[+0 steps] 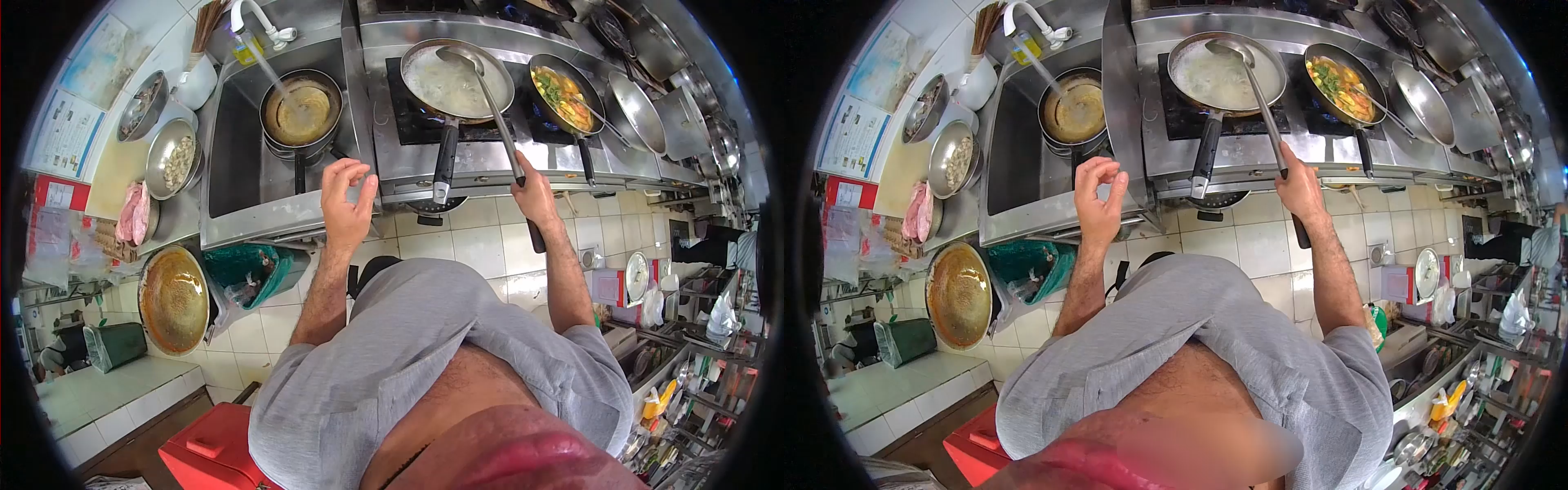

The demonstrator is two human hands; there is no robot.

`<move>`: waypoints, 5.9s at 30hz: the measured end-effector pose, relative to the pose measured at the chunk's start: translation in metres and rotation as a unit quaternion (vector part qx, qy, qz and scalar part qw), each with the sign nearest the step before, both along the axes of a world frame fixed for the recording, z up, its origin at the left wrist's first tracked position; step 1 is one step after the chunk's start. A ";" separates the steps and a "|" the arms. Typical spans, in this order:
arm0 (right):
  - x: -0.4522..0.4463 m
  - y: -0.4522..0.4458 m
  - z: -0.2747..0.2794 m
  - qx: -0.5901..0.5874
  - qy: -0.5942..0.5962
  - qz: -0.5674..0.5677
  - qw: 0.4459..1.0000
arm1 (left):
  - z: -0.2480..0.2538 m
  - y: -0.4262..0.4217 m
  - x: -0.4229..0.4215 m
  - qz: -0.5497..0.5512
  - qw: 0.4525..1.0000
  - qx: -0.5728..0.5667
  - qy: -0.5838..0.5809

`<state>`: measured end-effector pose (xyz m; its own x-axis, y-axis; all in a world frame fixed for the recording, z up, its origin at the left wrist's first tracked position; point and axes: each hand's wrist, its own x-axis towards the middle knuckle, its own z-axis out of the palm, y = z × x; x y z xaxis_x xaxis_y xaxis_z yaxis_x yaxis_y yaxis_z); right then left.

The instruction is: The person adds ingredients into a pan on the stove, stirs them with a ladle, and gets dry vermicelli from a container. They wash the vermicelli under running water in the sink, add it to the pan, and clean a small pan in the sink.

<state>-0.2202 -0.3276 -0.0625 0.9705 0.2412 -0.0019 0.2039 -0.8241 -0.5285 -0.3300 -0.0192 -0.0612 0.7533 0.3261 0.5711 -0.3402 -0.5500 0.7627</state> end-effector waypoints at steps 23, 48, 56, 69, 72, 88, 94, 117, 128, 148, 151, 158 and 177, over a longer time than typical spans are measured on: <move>-0.132 -0.067 0.348 0.068 -0.744 0.244 0.619 | 0.298 0.120 -0.072 0.046 0.802 0.269 -0.532; -0.179 0.011 0.356 -0.032 -0.686 0.532 0.496 | 0.337 0.060 -0.082 -0.213 0.721 0.279 -0.597; -0.179 -0.007 0.348 0.032 -0.742 0.428 0.514 | 0.323 0.056 -0.071 -0.253 0.683 0.229 -0.645; -0.055 -0.028 0.060 0.002 -0.202 -0.031 0.979 | 0.132 0.016 0.019 -0.159 0.971 -0.046 -0.175; -0.044 -0.018 -0.001 -0.138 -0.053 -0.066 0.987 | 0.051 -0.035 0.029 -0.226 0.965 -0.110 0.072; -0.063 -0.032 0.018 0.111 0.034 -0.026 0.993 | -0.103 -0.065 0.058 -0.278 0.880 -0.295 0.247; -0.035 -0.027 0.002 0.045 0.035 -0.050 0.997 | -0.130 -0.046 0.031 -0.255 0.840 -0.319 0.357; -0.035 -0.020 0.028 0.389 0.237 -0.063 0.888 | -0.340 0.127 -0.167 0.007 0.668 -0.139 0.731; -0.018 0.023 0.017 0.403 0.268 -0.120 0.867 | -0.339 0.096 -0.115 0.009 0.791 -0.074 0.607; -0.035 -0.011 0.023 0.357 0.203 -0.038 0.911 | -0.279 0.168 -0.152 0.300 0.877 -0.341 0.156; -0.024 -0.018 0.009 0.137 0.122 -0.016 0.983 | -0.187 0.185 -0.127 0.354 0.852 -0.380 0.061; -0.021 -0.010 -0.009 -0.123 0.016 0.044 0.991 | -0.073 0.281 -0.089 0.372 0.848 -0.370 -0.067; -0.054 0.388 0.049 0.268 -0.020 0.172 0.948 | 0.048 0.617 0.082 0.174 0.843 -0.503 0.078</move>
